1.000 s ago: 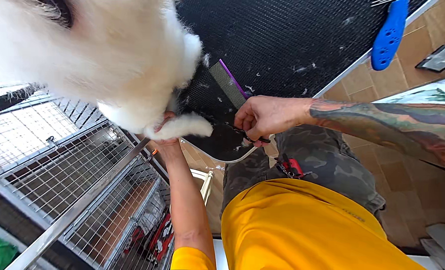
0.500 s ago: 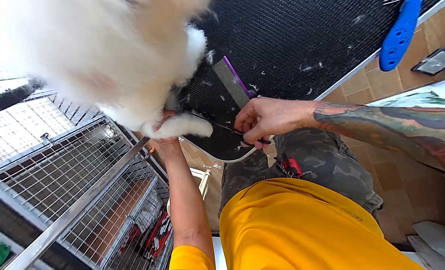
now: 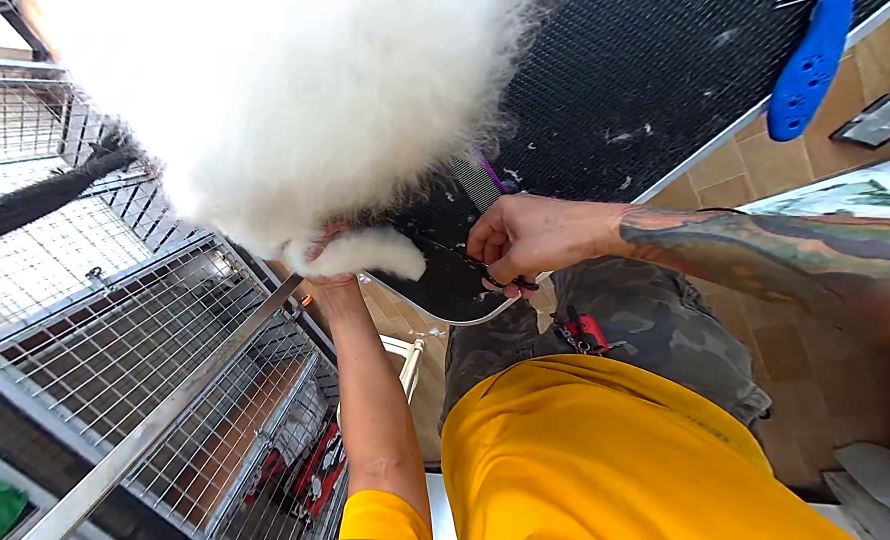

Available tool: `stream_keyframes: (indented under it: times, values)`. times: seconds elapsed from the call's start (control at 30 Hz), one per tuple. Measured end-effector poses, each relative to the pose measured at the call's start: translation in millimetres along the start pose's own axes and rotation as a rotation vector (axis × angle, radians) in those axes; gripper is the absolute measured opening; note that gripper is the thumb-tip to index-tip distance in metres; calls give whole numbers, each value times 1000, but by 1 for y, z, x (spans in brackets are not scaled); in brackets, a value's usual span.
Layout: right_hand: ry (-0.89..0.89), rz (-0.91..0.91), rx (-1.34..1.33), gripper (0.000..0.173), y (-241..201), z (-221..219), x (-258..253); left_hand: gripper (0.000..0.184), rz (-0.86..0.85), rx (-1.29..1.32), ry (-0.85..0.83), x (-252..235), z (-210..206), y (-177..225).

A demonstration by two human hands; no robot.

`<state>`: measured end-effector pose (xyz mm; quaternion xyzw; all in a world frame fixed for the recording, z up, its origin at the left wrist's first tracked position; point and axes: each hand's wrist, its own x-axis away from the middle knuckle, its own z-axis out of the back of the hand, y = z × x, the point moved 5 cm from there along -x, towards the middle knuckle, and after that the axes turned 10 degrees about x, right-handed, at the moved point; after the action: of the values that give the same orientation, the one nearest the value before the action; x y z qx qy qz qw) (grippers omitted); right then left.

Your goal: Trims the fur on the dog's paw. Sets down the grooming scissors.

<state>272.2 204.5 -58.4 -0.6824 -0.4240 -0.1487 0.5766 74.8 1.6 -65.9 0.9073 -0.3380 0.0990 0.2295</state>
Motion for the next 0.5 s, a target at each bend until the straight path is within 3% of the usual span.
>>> stream_keyframes:
  times: [0.27, 0.5]
  values:
    - [-25, -55, -52, 9, -12, -2, -6, 44, 31, 50, -8, 0, -9, 2]
    - [-3, -26, -124, 7, -22, -4, -1, 53, 56, 194, 14, -12, -15, -1]
